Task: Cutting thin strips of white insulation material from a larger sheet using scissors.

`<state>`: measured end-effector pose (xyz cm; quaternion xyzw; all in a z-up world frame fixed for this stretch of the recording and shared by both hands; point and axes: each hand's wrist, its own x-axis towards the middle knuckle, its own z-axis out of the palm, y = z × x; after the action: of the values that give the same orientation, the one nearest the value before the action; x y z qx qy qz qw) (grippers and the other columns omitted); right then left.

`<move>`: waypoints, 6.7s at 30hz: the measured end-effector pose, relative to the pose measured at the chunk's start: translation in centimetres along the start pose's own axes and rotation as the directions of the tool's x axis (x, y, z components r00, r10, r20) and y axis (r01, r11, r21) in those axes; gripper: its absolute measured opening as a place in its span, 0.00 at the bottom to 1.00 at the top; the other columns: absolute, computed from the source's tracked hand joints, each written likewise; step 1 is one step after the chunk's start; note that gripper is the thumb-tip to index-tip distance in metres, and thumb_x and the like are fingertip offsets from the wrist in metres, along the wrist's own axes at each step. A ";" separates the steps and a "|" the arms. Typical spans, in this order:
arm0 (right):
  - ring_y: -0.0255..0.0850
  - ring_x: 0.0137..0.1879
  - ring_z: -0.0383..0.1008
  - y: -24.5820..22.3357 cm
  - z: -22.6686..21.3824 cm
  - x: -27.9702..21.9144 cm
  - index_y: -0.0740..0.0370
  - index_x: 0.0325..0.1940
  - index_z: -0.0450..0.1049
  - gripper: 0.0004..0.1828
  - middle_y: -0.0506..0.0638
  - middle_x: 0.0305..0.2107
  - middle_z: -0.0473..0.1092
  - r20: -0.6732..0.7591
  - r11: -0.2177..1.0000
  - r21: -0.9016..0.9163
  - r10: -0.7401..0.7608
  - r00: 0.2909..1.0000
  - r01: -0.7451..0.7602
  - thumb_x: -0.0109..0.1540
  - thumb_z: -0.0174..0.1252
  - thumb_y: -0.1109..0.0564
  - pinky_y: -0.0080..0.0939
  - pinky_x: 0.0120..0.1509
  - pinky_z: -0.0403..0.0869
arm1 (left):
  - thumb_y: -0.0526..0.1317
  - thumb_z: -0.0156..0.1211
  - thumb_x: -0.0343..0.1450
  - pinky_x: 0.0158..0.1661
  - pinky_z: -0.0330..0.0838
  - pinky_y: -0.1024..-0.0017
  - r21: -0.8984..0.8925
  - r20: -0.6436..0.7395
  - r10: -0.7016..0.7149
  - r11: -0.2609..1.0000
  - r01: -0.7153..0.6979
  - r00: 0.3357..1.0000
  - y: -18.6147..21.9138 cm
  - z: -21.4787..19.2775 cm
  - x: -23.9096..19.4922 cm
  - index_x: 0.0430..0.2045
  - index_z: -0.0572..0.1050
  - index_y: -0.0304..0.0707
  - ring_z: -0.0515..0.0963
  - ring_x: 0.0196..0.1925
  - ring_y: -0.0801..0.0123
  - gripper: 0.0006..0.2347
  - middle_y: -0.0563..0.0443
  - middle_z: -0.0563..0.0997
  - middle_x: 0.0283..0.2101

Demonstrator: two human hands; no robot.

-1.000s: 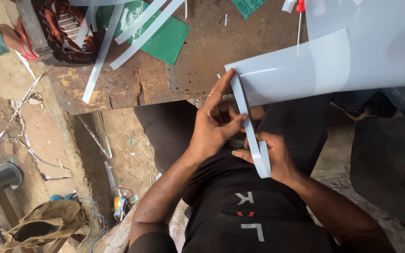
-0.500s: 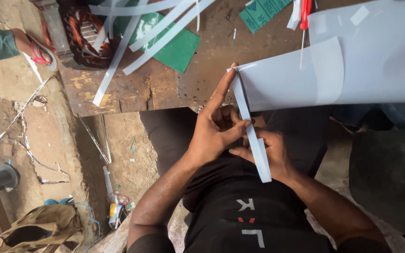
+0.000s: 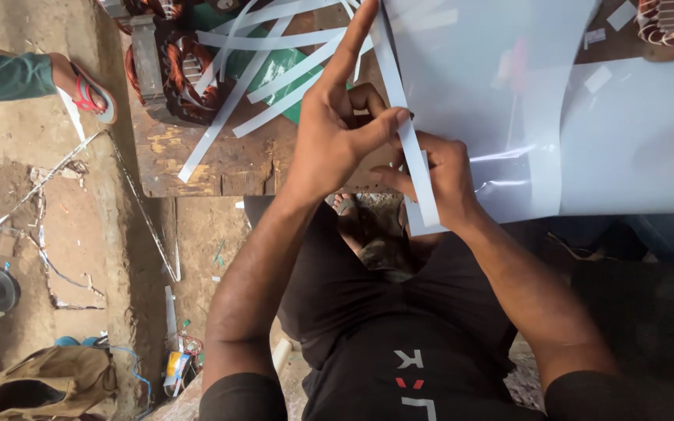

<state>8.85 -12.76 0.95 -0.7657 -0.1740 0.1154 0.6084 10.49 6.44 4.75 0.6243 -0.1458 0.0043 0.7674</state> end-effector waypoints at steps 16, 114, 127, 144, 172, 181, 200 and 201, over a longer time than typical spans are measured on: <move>0.28 0.33 0.74 0.8 -0.1 0.3 0.65 0.42 0.76 0.16 0.43 0.27 0.74 0.029 0.998 -0.013 -0.054 0.998 0.054 0.60 0.74 0.54 0.30 0.36 0.73 | 0.19 0.63 0.74 0.39 0.85 0.76 0.001 -0.080 0.026 1.000 -0.026 0.996 -0.6 0.3 -0.3 0.76 0.48 0.40 0.80 0.35 0.77 0.38 0.41 0.51 0.79; 0.27 0.23 0.67 3.3 0.6 -16.9 0.63 0.34 0.76 0.11 0.43 0.18 0.69 -0.064 0.993 -0.005 0.120 0.991 -0.120 0.58 0.71 0.56 0.29 0.29 0.65 | 0.41 0.71 0.73 0.51 0.87 0.63 0.077 -0.178 -0.006 0.997 0.020 0.984 -12.2 6.7 8.7 0.53 0.74 0.33 0.90 0.48 0.60 0.17 0.43 0.86 0.46; 0.25 0.23 0.68 4.2 0.2 -17.1 0.64 0.36 0.76 0.11 0.43 0.19 0.71 -0.118 0.990 0.033 0.138 0.983 -0.135 0.57 0.71 0.59 0.27 0.27 0.66 | 0.39 0.62 0.75 0.34 0.80 0.72 0.461 -0.299 0.204 0.886 -0.046 0.932 -3.7 6.8 0.0 0.44 0.79 0.33 0.83 0.33 0.70 0.09 0.47 0.83 0.39; 0.24 0.25 0.67 3.6 -0.7 -20.2 0.67 0.39 0.76 0.09 0.42 0.21 0.69 -0.058 0.957 0.210 0.216 0.975 -0.200 0.58 0.69 0.63 0.26 0.28 0.64 | 0.28 0.66 0.69 0.43 0.80 0.77 0.044 -0.333 -0.300 0.942 0.333 0.894 -5.9 11.2 -12.5 0.47 0.78 0.33 0.83 0.43 0.73 0.13 0.49 0.80 0.51; 0.26 0.21 0.61 5.1 0.0 -23.5 0.63 0.37 0.75 0.17 0.39 0.16 0.65 0.125 0.913 0.047 0.398 0.909 -0.406 0.55 0.71 0.49 0.30 0.27 0.61 | 0.26 0.64 0.71 0.47 0.85 0.77 -0.028 -0.165 -0.384 0.923 0.385 0.908 -5.7 9.9 -12.9 0.59 0.74 0.36 0.82 0.45 0.76 0.20 0.45 0.73 0.63; 0.27 0.21 0.63 5.2 -0.1 -23.3 0.63 0.36 0.75 0.18 0.40 0.16 0.66 0.120 0.917 -0.003 0.397 0.910 -0.400 0.55 0.71 0.48 0.30 0.28 0.63 | 0.26 0.67 0.70 0.46 0.81 0.78 0.104 -0.168 -0.337 0.929 0.356 0.926 -5.5 9.7 -12.9 0.60 0.74 0.36 0.81 0.45 0.76 0.22 0.45 0.75 0.63; 0.27 0.21 0.62 4.9 0.2 -22.9 0.63 0.33 0.75 0.15 0.41 0.16 0.66 0.101 0.915 0.042 0.396 0.913 -0.401 0.56 0.70 0.51 0.30 0.27 0.62 | 0.27 0.66 0.70 0.44 0.82 0.79 0.069 -0.173 -0.364 0.922 0.380 0.915 -5.3 9.7 -12.5 0.60 0.73 0.37 0.81 0.43 0.77 0.21 0.46 0.74 0.63; 0.27 0.21 0.61 4.6 0.2 -22.8 0.63 0.33 0.74 0.14 0.41 0.16 0.66 0.098 0.910 0.057 0.404 0.910 -0.410 0.56 0.70 0.52 0.30 0.26 0.62 | 0.27 0.67 0.70 0.44 0.80 0.80 0.093 -0.178 -0.346 0.926 0.365 0.921 -5.4 9.8 -12.6 0.60 0.74 0.37 0.80 0.43 0.78 0.21 0.46 0.75 0.62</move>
<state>-11.46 -22.80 -4.37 -0.7558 -0.0315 0.2784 0.5918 -2.71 -1.91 -1.56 0.6846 0.0323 -0.0764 0.7241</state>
